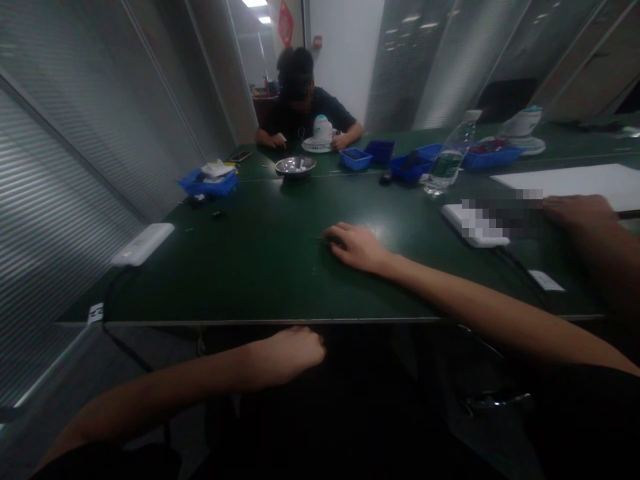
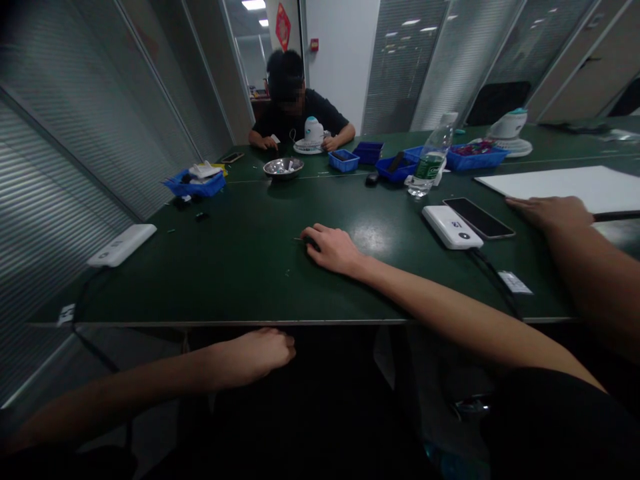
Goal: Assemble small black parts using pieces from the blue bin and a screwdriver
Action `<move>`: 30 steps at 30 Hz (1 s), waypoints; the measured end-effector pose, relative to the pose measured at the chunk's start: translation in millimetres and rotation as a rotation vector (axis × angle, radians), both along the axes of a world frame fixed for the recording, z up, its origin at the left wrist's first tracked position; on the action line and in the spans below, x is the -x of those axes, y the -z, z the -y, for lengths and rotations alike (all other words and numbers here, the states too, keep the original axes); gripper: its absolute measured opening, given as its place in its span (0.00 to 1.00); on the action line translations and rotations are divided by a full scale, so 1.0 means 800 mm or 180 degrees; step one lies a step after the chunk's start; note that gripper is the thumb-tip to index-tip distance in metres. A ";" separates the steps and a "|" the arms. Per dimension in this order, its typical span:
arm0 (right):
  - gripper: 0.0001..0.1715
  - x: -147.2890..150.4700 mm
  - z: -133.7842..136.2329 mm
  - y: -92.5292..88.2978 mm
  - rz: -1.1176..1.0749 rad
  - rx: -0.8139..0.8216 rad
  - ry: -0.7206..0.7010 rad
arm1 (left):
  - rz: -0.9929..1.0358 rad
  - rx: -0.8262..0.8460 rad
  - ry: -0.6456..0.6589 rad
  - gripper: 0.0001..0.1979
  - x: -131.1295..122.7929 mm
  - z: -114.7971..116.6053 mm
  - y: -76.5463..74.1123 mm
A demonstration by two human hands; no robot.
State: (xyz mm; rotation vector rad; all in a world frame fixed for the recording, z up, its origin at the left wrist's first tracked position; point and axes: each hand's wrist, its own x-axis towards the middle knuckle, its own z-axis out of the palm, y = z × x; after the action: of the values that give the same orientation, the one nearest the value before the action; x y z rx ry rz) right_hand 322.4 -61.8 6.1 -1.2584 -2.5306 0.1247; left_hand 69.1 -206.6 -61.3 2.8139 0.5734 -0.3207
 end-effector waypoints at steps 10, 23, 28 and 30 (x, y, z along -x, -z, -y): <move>0.21 0.000 0.001 -0.001 0.0005 0.0040 0.0021 | -0.1014 -0.0304 -0.0474 0.12 -0.002 0.009 -0.039; 0.21 0.000 0.001 -0.003 0.0009 0.0079 -0.0003 | 0.1575 0.0577 -0.2263 0.11 0.153 -0.173 -0.200; 0.21 0.000 0.002 -0.004 -0.0004 0.0099 -0.0022 | 0.3464 -0.1122 -0.4934 0.11 0.283 -0.300 -0.171; 0.21 0.001 0.002 -0.004 -0.0011 0.0107 -0.0032 | 0.3237 -0.1374 -0.5382 0.14 0.312 -0.312 -0.158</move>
State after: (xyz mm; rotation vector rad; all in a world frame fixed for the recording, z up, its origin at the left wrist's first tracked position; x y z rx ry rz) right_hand 321.9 -63.3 9.6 -1.2572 -2.5422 0.1722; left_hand -180.9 43.0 65.2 1.3492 2.2963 1.4522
